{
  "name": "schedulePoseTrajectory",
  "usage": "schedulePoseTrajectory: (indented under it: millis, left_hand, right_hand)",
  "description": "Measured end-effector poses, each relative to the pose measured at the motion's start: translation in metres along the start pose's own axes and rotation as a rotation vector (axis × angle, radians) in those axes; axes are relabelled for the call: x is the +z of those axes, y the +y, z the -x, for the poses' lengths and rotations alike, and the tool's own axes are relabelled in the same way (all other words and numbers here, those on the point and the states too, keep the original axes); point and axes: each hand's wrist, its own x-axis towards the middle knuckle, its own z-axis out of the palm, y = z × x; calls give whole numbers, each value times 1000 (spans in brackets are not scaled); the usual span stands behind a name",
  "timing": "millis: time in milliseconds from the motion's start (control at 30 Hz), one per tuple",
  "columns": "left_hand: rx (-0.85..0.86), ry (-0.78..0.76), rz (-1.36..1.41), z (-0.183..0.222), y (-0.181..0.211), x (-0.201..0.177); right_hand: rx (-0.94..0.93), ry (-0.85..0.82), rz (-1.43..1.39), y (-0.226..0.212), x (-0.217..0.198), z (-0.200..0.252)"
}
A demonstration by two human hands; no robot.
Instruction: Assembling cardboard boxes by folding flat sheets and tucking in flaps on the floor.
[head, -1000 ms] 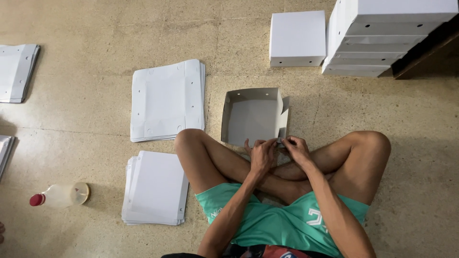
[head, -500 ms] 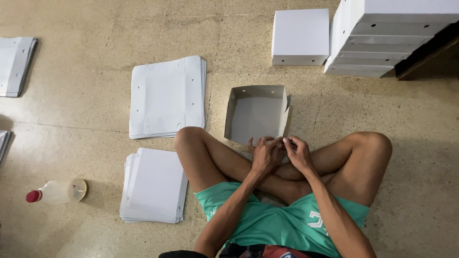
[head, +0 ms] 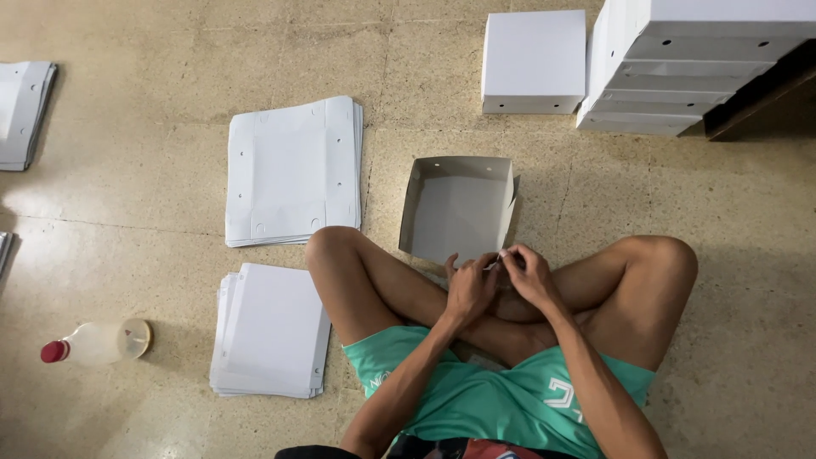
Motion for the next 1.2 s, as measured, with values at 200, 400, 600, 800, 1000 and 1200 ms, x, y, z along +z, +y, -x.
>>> schedulePoseTrajectory:
  millis: [200,400,600,800,1000,1200]
  left_hand:
    - [-166,50,286,-45,26,-29]
    - [-196,94,497,-142,7,4]
    - [-187,80,469,-168,-6,14]
    - [-166,136,469,-141,1,-10]
    - [-235,83,625,-138,-16,6]
    - [-292,68,755,-136,-26,17]
  right_hand:
    - [163,11,43,-14,-25,-21]
    - [119,24,-39,-11,-28,-74]
    - [57,100,-50,-15,-23,-102]
    - [-73,198,-123,-7,-12,-112]
    - [-24,247,-215,-7,-6,-114]
    - [-1,252,-253,16,1,-124]
